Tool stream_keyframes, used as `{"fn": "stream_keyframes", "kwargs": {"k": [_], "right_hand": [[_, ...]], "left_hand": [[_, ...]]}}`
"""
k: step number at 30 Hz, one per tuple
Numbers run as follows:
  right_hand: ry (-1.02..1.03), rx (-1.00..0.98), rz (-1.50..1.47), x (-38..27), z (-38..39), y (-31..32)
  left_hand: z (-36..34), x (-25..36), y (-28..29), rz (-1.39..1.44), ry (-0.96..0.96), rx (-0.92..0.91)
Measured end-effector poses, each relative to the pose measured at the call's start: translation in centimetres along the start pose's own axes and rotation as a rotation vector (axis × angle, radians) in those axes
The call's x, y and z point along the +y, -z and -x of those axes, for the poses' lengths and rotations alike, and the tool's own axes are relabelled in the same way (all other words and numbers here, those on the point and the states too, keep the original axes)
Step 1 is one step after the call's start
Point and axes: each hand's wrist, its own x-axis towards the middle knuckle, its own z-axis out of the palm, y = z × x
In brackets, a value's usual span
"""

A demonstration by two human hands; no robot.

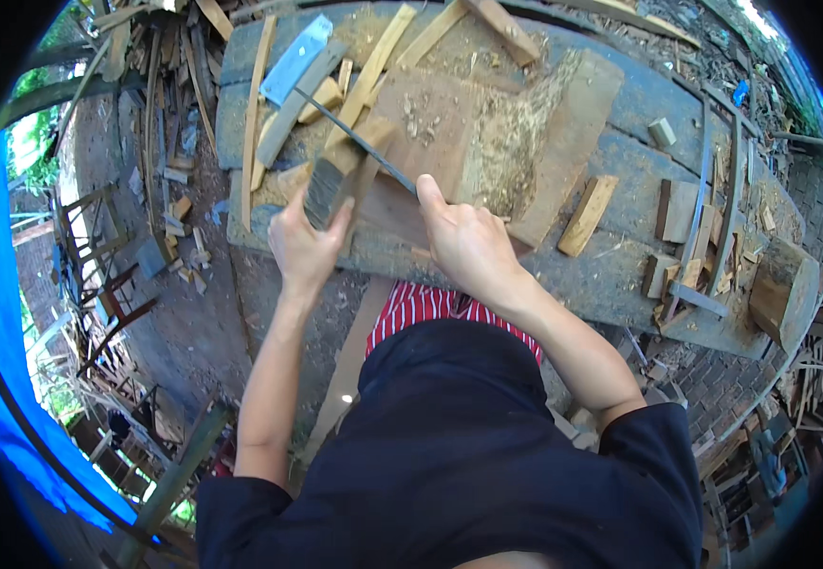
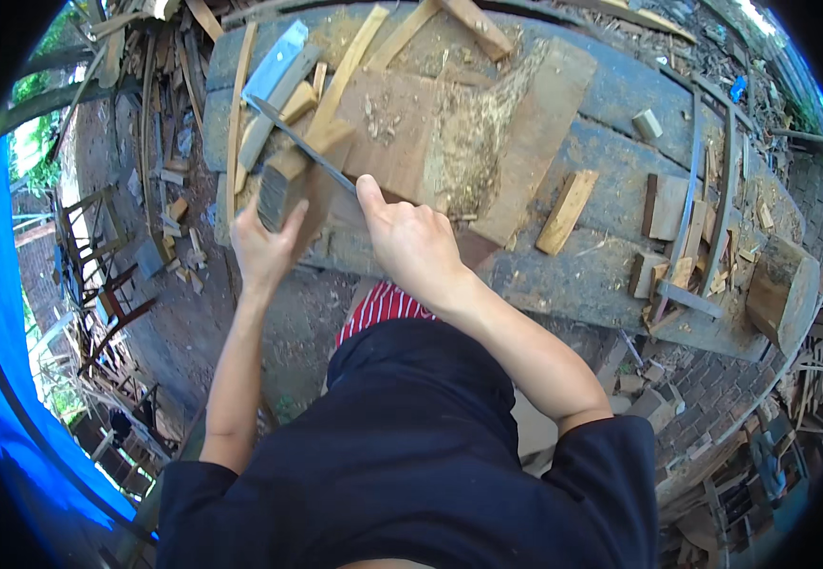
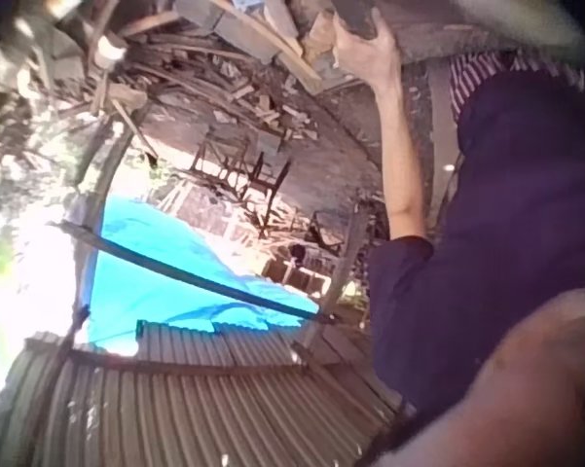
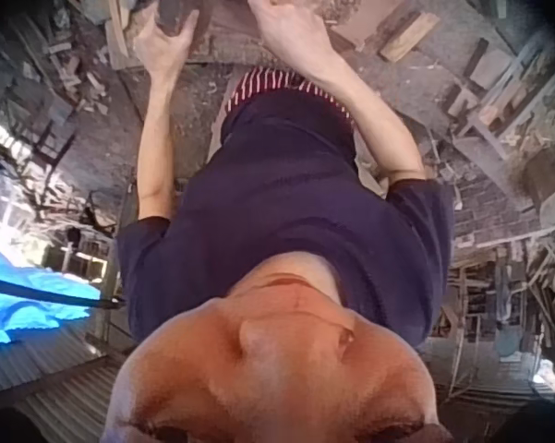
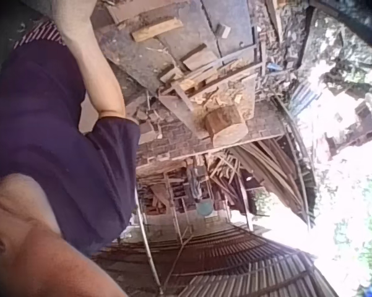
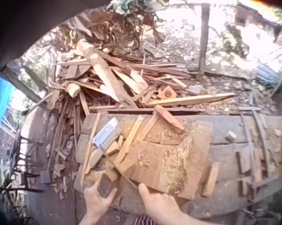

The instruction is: The person shaves and shapes a block of wood using a large curved blade.

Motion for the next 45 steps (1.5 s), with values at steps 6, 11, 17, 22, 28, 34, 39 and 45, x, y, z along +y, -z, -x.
{"fn": "stream_keyframes", "kwargs": {"k": [6, 11, 17, 22, 28, 34, 39, 45], "right_hand": [[-0.051, 0.053, 0.001, 1.8, -2.9, -1.0], [0.046, 0.048, -0.034, 0.7, -0.1, 0.7], [-0.060, -0.045, 0.020, 1.4, -1.4, 0.3], [0.052, 0.105, 0.052, 4.3, -1.5, -0.4], [0.056, 0.012, -0.053, 0.7, 0.9, 1.6], [-0.001, 0.026, -0.044, 3.5, -1.9, 0.8], [0.019, 0.003, -0.157, 3.3, -1.6, 1.5], [0.126, 0.009, -0.056, -0.3, -0.4, 2.3]], "left_hand": [[-0.7, 1.0, 0.0, -0.014, -0.013, -0.032], [-0.5, 0.9, 0.4, -0.039, -0.004, -0.028], [-0.7, -0.1, 0.2, -0.056, -0.039, -0.020], [-0.4, 1.3, 0.5, -0.038, -0.064, -0.058], [-0.2, 0.8, 1.3, -0.059, -0.089, -0.065], [-1.5, 0.4, 0.2, -0.095, -0.148, -0.088], [-1.9, 0.9, 0.9, 0.014, -0.084, -0.137], [-0.7, 0.6, 0.9, -0.087, -0.126, -0.114]]}}
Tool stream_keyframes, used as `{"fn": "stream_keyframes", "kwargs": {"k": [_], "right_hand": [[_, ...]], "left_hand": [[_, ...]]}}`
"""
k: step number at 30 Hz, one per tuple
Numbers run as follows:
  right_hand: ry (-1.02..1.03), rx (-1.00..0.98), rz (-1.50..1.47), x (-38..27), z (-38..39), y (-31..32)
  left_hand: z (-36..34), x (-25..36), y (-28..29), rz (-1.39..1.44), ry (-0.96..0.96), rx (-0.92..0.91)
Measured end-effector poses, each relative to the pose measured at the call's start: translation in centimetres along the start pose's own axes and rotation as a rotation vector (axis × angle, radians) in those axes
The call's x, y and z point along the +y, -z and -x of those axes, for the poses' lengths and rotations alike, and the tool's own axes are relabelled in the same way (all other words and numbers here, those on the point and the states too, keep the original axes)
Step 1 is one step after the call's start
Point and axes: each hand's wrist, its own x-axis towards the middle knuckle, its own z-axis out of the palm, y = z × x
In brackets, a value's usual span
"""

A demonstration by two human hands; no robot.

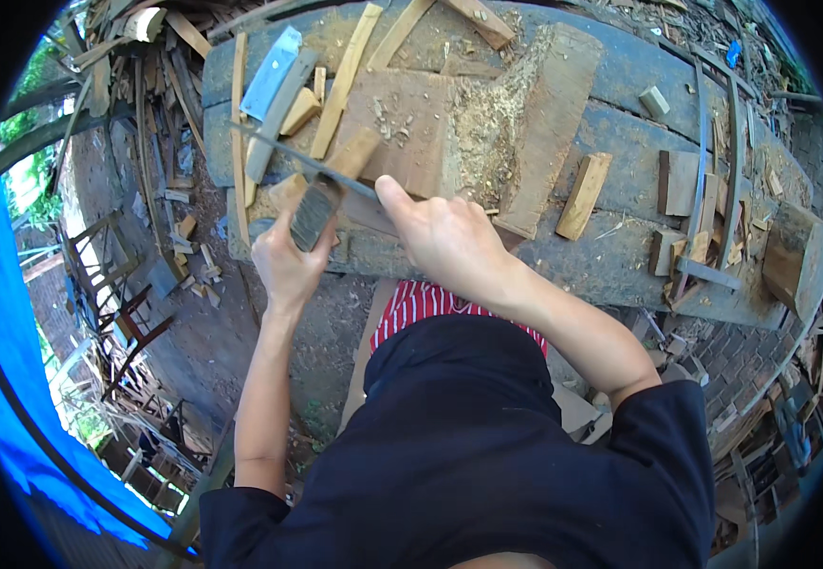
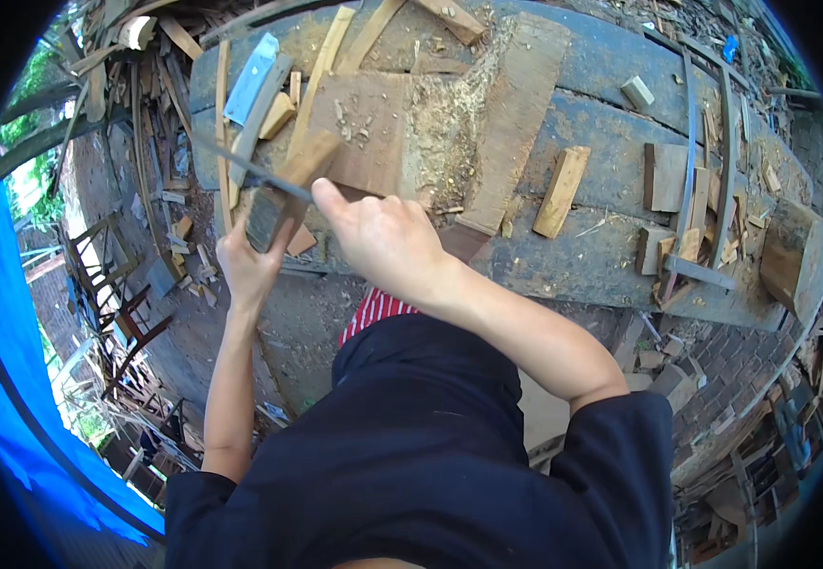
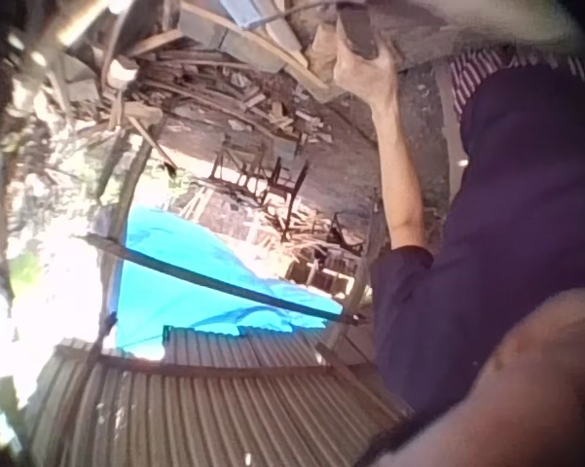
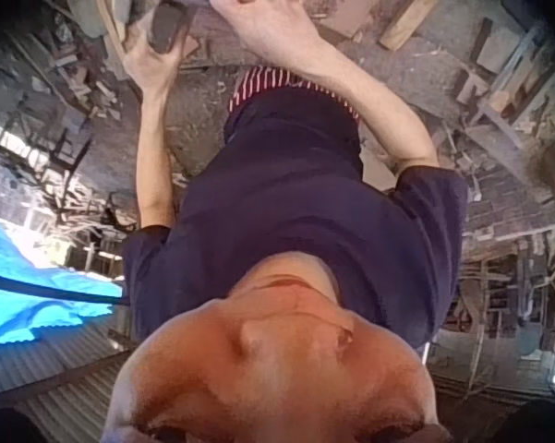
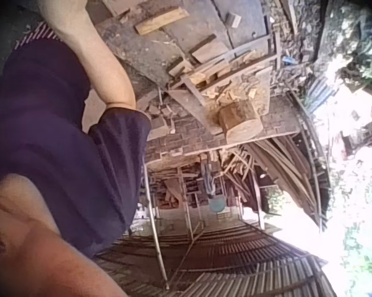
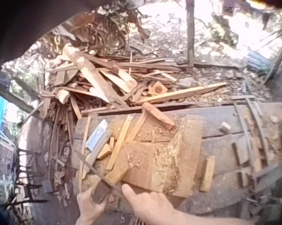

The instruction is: The person shaves and shapes a block of wood using a large curved blade.

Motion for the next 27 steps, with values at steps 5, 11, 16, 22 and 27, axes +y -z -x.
{"fn": "stream_keyframes", "kwargs": {"k": [5, 11, 16, 22, 27], "right_hand": [[-0.066, 0.097, 0.031, 5.1, -1.8, -2.3], [-0.037, -0.080, -0.005, 0.3, 0.0, 1.2], [-0.187, -0.012, 0.014, 6.4, -3.2, -2.6], [-0.131, -0.019, -0.061, 3.8, -1.9, -0.9], [-0.155, -0.110, -0.059, 2.1, -1.9, -0.6]], "left_hand": [[-0.8, 2.0, 0.1, -0.019, 0.041, -0.026], [-0.2, 0.5, 0.7, 0.060, 0.102, -0.018], [-1.1, 0.2, -0.7, 0.070, 0.001, 0.027], [-0.3, -0.1, 0.3, 0.094, 0.063, -0.001], [-0.8, -0.7, 0.6, 0.085, 0.048, -0.002]]}}
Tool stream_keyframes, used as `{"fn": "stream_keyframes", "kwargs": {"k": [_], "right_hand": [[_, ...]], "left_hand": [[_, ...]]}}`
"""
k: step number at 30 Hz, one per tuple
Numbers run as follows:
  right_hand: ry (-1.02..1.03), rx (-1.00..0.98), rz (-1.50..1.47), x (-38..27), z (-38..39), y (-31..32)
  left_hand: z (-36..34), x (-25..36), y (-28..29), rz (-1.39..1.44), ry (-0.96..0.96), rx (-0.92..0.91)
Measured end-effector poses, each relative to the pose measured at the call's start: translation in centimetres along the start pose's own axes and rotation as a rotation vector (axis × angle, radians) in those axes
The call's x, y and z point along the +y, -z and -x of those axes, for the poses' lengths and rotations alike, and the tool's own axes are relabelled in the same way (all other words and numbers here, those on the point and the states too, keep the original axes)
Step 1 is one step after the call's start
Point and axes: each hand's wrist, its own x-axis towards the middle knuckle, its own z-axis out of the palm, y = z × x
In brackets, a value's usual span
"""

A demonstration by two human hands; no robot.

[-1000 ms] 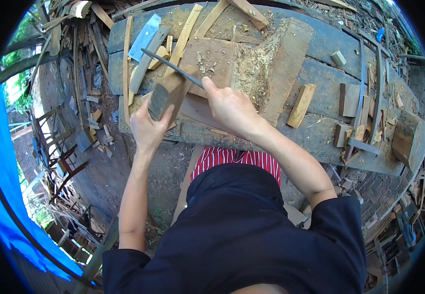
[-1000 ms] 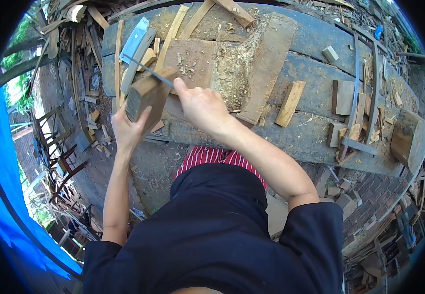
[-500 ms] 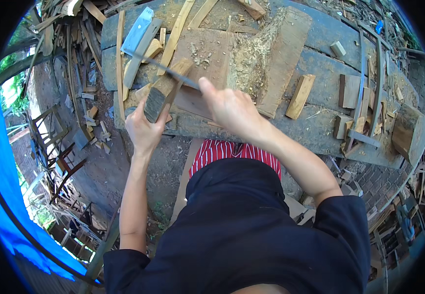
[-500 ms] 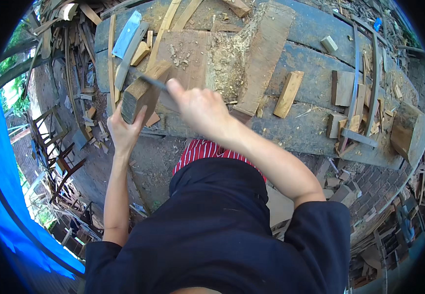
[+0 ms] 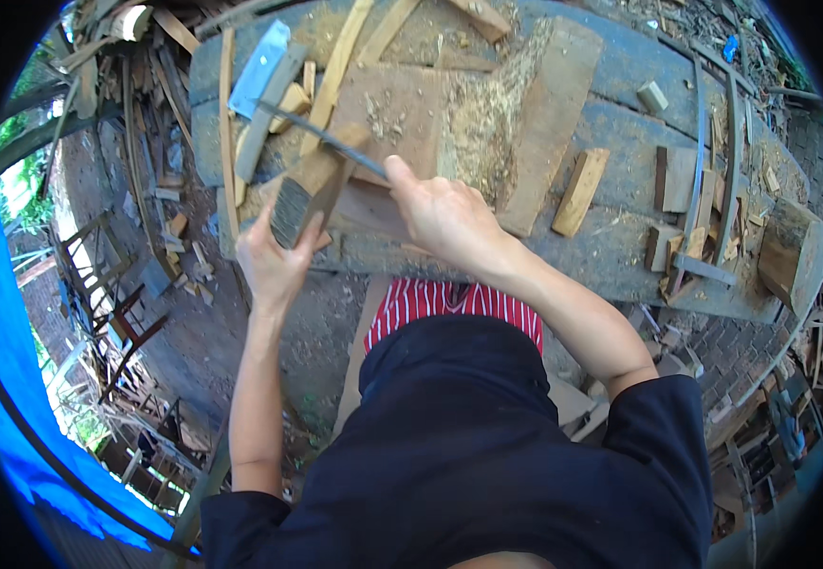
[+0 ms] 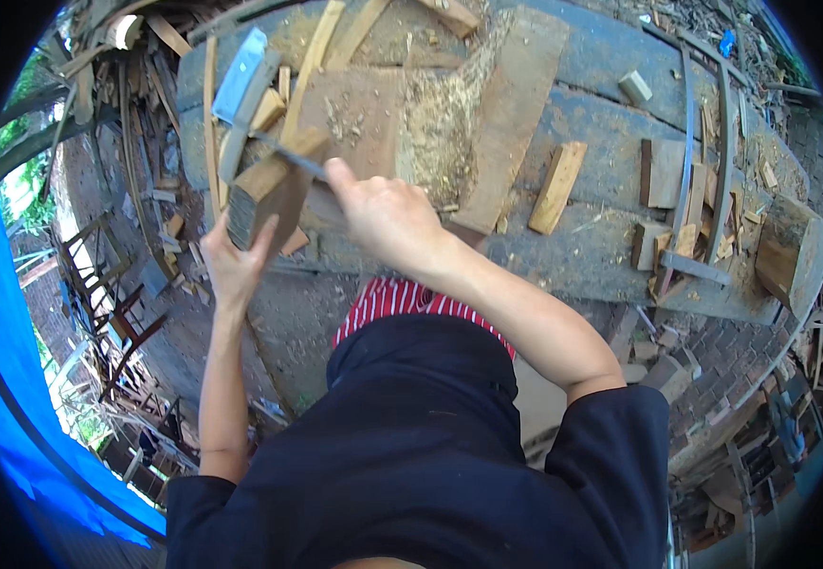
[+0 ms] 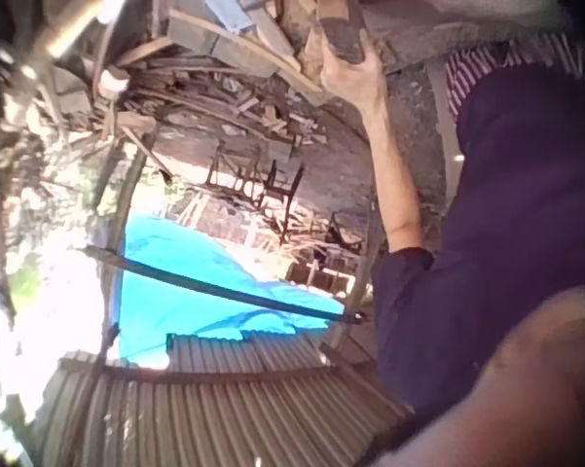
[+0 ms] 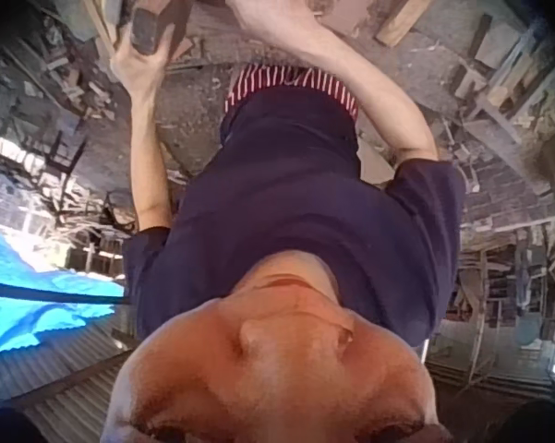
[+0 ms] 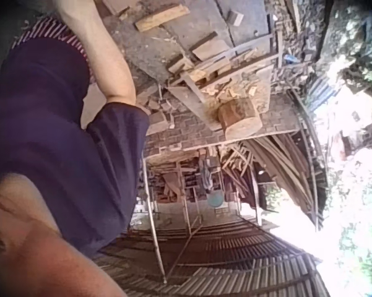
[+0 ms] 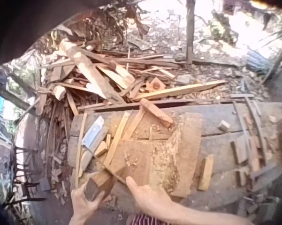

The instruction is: The person shaves and shapes a block of wood using a large curved blade.

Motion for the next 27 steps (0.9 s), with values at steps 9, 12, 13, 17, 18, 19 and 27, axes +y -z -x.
{"fn": "stream_keyframes", "kwargs": {"k": [9, 12, 13, 17, 18, 19, 27], "right_hand": [[0.049, 0.187, 0.161, 6.1, -4.7, -2.3], [-0.040, 0.146, 0.313, 5.5, -3.8, -1.1], [-0.029, 0.143, 0.322, 5.7, -3.5, -0.6], [0.016, 0.389, 0.440, 7.2, -3.3, 0.6], [0.078, 0.463, 0.488, 7.5, -3.6, 0.7], [0.141, 0.534, 0.534, 7.2, -3.8, 1.0], [0.296, 0.490, 0.199, 3.6, -5.1, -2.7]], "left_hand": [[-0.1, 0.1, -0.6, 0.028, -0.034, 0.018], [0.6, 0.6, -0.4, 0.019, 0.034, 0.030], [0.7, 0.9, -0.3, 0.050, 0.094, 0.009], [1.8, -0.9, -1.2, 0.051, 0.005, 0.088], [2.0, -1.3, -1.4, 0.052, 0.005, 0.087], [2.4, -1.5, -1.5, 0.054, 0.008, 0.086], [4.7, -3.1, -3.0, 0.180, -0.071, 0.200]]}}
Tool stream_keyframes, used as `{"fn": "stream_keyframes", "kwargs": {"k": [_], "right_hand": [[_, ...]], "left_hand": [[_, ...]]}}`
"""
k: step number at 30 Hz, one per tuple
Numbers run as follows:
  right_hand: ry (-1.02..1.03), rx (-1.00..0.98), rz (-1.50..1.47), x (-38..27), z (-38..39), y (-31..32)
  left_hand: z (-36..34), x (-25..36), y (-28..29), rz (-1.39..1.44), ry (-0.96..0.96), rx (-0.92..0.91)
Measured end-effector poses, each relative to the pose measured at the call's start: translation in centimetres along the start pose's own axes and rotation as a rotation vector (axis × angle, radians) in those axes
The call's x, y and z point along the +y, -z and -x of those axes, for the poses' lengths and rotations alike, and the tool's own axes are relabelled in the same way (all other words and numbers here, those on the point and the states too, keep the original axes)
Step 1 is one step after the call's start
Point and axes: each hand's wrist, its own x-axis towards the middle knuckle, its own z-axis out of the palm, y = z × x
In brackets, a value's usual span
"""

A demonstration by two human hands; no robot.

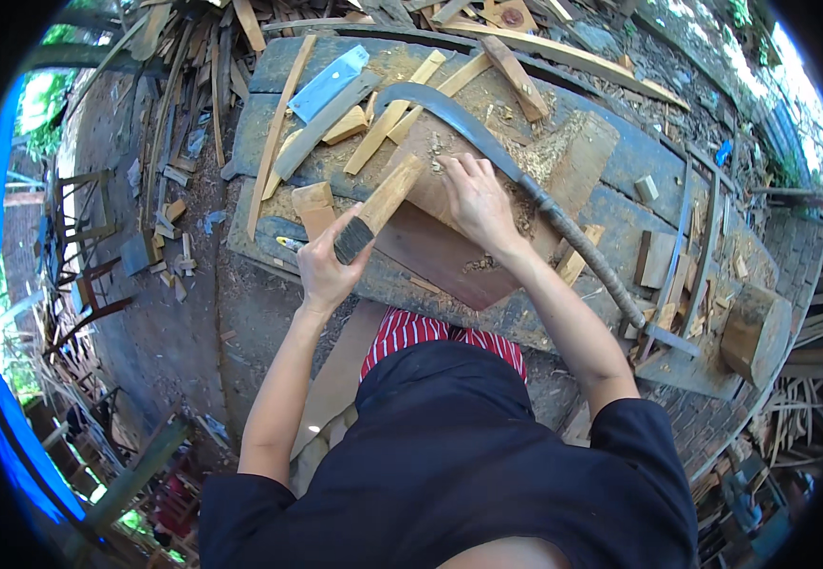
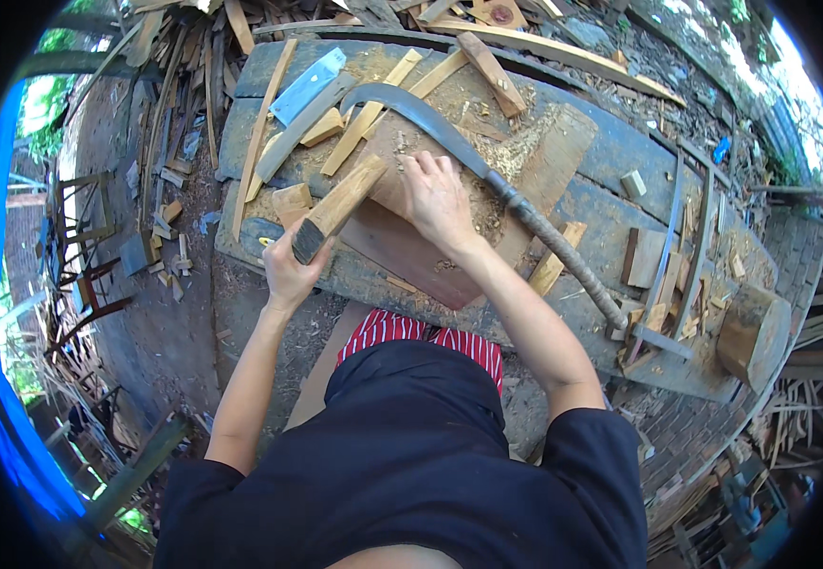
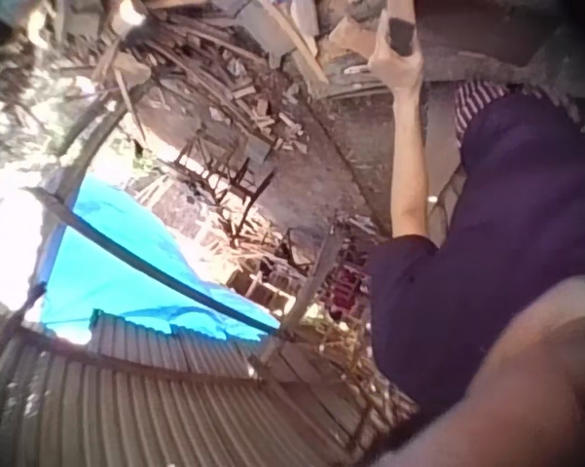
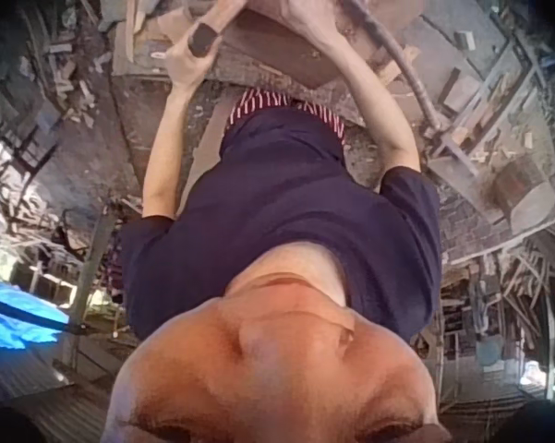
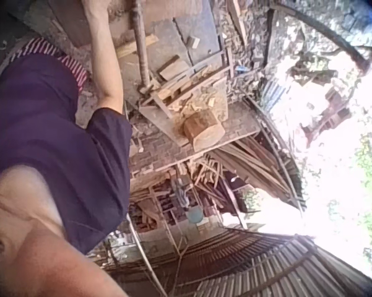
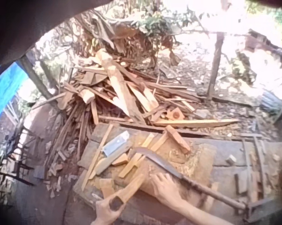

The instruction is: The person shaves and shapes a block of wood using a large curved blade.

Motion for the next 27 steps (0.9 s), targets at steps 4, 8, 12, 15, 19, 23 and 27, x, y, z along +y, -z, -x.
{"fn": "stream_keyframes", "kwargs": {"k": [4, 8, 12, 15, 19, 23, 27], "right_hand": [[-0.051, -0.043, -0.206, -3.4, -1.0, -1.8], [-0.155, 0.019, -0.290, -4.4, -1.1, -2.1], [-0.314, -0.162, -0.453, -3.2, -1.8, -1.1], [-0.458, -0.350, -0.653, -3.8, -2.4, -0.1], [-0.505, -0.344, -0.742, -4.7, -2.4, 0.5], [-0.371, -0.095, -0.686, -7.6, -1.4, 1.2], [0.020, 0.038, -0.252, -9.6, 0.4, 1.2]], "left_hand": [[1.0, -0.6, -0.5, 0.003, -0.025, 0.044], [1.5, -0.7, -0.4, 0.024, 0.024, 0.013], [1.7, -0.8, -0.2, 0.046, -0.003, 0.004], [1.9, -1.2, -0.1, 0.063, -0.008, 0.015], [1.8, -1.1, -0.3, 0.086, 0.017, 0.028], [1.7, -0.9, -0.6, 0.092, 0.081, 0.041], [1.6, -0.7, -0.6, 0.086, 0.110, 0.036]]}}
